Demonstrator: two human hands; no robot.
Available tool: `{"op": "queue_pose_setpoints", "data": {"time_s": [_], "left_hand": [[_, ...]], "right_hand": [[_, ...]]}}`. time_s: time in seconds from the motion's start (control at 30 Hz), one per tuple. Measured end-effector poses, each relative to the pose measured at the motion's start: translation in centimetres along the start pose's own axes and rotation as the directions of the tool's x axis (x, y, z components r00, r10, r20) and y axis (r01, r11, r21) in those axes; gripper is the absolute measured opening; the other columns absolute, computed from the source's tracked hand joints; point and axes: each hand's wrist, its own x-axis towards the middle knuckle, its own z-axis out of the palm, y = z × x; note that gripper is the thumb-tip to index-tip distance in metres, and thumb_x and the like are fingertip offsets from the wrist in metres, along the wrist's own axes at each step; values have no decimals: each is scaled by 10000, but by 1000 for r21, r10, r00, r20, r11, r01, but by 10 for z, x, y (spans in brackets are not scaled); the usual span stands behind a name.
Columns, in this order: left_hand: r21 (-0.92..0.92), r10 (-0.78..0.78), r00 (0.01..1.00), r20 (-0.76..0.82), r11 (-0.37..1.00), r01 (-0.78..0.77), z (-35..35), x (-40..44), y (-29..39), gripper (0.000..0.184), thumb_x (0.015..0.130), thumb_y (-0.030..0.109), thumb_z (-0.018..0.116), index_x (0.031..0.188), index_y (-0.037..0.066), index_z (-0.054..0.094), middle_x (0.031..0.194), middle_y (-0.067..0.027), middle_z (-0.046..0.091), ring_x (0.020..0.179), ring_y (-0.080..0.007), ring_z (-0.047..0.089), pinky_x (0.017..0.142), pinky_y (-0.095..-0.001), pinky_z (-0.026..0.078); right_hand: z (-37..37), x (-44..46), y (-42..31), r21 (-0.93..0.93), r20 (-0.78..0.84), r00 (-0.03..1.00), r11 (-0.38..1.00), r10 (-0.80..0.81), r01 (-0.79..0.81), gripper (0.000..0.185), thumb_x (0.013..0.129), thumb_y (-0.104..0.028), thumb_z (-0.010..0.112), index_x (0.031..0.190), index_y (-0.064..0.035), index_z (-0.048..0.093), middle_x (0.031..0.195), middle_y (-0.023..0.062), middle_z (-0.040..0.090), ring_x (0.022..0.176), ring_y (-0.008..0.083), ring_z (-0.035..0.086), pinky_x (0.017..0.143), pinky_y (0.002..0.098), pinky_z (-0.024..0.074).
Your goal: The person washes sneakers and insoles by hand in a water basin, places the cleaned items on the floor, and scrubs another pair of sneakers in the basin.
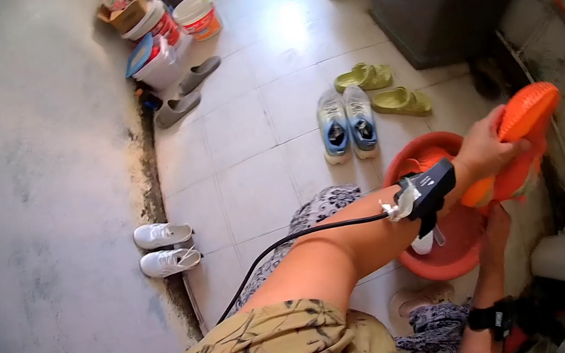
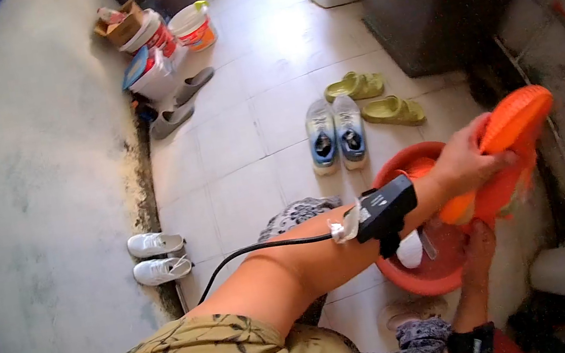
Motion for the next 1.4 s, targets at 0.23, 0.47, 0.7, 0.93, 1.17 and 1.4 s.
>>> {"op": "queue_pose_setpoints", "data": {"time_s": [0.23,0.47,0.7,0.93,1.17,1.4], "left_hand": [[-92,-158,987,-11,983,157,-4,4,-12,370,799,239,677,1082,49,534,913,9,574,773,-72,521,671,-223,455],[145,-163,986,-42,975,168,-5,2,-17,473,782,316,688,1111,20,521,887,8,573,764,-65,502,689,-218,440],[844,-12,973,231,500,-195,7,-9,-12,824,639,379,761,1288,13,411,1041,-165,596,980,-259,583,839,-329,449],[893,-137,893,428,219,-394,17,-18,-7,909,569,430,764,1327,99,388,1061,-151,572,959,-328,567,823,-384,456],[866,-88,881,464,253,-431,15,-14,-22,944,539,442,777,1323,84,392,1065,-127,580,959,-303,577,825,-372,457],[834,-98,869,484,351,-425,25,-13,-15,886,575,332,800,1310,39,402,1121,-149,583,1019,-244,579,875,-325,441]], "right_hand": [[2,0,-4,-395,-37,948,876,-317,277,223,877,-223,511,858,-16,592,775,148,599,687,291,573,656,392,445],[8,-4,-16,-55,-30,983,982,-182,180,269,904,-234,484,843,5,591,717,129,590,632,253,548,608,342,429],[12,-11,12,287,299,925,903,234,-321,273,892,-235,497,987,-11,622,928,107,615,880,177,578,772,304,473],[-14,-12,2,-163,329,848,910,415,-382,414,874,-293,557,1153,11,527,1117,88,556,978,185,542,828,313,450],[-14,-14,-12,-7,218,929,952,299,-305,397,830,-139,585,1198,-20,494,1084,63,584,990,150,540,833,307,448],[5,-20,30,291,331,914,896,234,-335,534,765,-387,641,1172,-56,544,1129,140,579,1045,251,543,891,329,414]]}}
